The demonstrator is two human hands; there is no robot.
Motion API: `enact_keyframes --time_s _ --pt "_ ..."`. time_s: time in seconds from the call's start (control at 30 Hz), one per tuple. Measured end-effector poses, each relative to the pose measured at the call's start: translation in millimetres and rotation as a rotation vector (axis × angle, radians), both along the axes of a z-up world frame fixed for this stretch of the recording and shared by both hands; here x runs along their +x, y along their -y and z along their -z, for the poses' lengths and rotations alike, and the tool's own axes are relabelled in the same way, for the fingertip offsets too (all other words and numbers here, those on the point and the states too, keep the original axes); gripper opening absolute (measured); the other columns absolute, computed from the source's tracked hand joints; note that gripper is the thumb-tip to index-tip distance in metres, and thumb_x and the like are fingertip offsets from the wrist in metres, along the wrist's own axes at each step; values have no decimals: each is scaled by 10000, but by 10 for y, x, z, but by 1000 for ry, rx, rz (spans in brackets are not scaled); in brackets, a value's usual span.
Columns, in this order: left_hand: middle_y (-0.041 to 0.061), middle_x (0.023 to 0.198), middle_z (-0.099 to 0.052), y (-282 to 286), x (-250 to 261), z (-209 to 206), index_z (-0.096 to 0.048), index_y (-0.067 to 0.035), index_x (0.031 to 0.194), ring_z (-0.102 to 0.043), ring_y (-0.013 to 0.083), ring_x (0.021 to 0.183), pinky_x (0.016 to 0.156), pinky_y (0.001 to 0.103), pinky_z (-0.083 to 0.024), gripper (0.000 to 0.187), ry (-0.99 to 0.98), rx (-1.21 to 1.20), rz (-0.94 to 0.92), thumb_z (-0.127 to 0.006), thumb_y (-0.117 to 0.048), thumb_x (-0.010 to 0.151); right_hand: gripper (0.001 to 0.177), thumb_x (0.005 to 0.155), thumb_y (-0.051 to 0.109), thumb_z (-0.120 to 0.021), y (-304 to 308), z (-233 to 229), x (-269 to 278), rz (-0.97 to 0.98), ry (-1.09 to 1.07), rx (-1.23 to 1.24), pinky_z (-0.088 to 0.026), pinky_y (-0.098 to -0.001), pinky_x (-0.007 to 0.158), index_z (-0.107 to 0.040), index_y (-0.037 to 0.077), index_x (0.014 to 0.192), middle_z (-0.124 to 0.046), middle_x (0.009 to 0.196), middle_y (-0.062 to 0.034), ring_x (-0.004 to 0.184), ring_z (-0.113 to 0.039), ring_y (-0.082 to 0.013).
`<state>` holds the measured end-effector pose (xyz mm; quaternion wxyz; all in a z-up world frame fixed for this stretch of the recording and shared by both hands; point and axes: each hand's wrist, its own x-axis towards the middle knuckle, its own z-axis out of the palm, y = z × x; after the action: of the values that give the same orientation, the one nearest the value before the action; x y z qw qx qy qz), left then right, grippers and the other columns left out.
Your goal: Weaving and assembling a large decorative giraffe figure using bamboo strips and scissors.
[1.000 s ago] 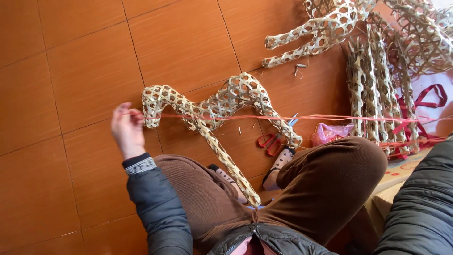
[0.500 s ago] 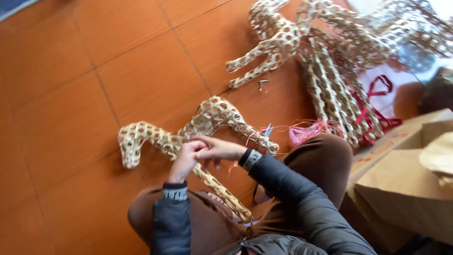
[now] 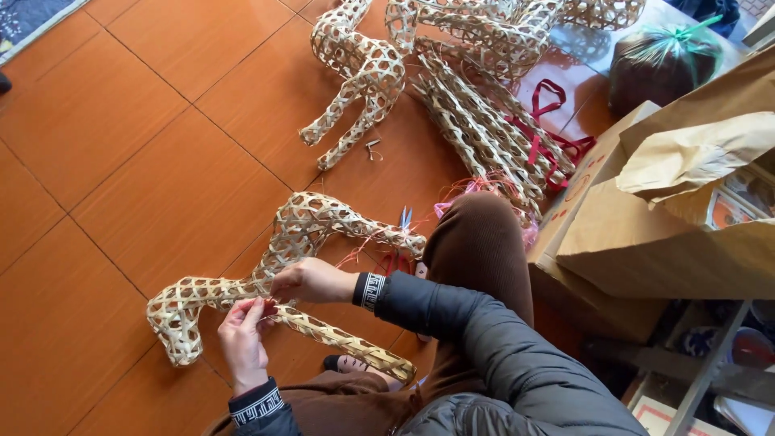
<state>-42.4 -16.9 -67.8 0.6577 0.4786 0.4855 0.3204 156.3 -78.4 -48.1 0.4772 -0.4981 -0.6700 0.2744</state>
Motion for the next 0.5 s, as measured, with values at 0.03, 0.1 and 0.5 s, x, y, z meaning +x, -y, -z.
enact_keyframes --time_s 0.03,0.1,0.5 --pt "69 840 -697 6 -6 0 -660 -47 956 -663 146 714 598 203 -473 43 14 -4 -11 -617 -46 951 77 837 69 -703 -1 5 15 9 21 12 -561 -307 644 -687 83 911 -713 846 -35 688 -669 -183" --pt "70 843 -705 4 -15 -19 -664 -50 957 -681 153 734 609 203 -477 46 25 -7 -25 -621 -40 942 48 847 92 -703 -20 65 64 16 39 23 -555 -310 637 -682 92 891 -711 840 -32 681 -666 -186" --pt "86 937 -693 30 287 -230 -667 -63 1121 -643 111 839 658 244 -577 252 -79 391 -134 -734 -39 880 23 933 88 -666 -47 177 341 52 -428 -228 -506 -310 768 -674 100 951 -641 787 -14 796 -598 -115"
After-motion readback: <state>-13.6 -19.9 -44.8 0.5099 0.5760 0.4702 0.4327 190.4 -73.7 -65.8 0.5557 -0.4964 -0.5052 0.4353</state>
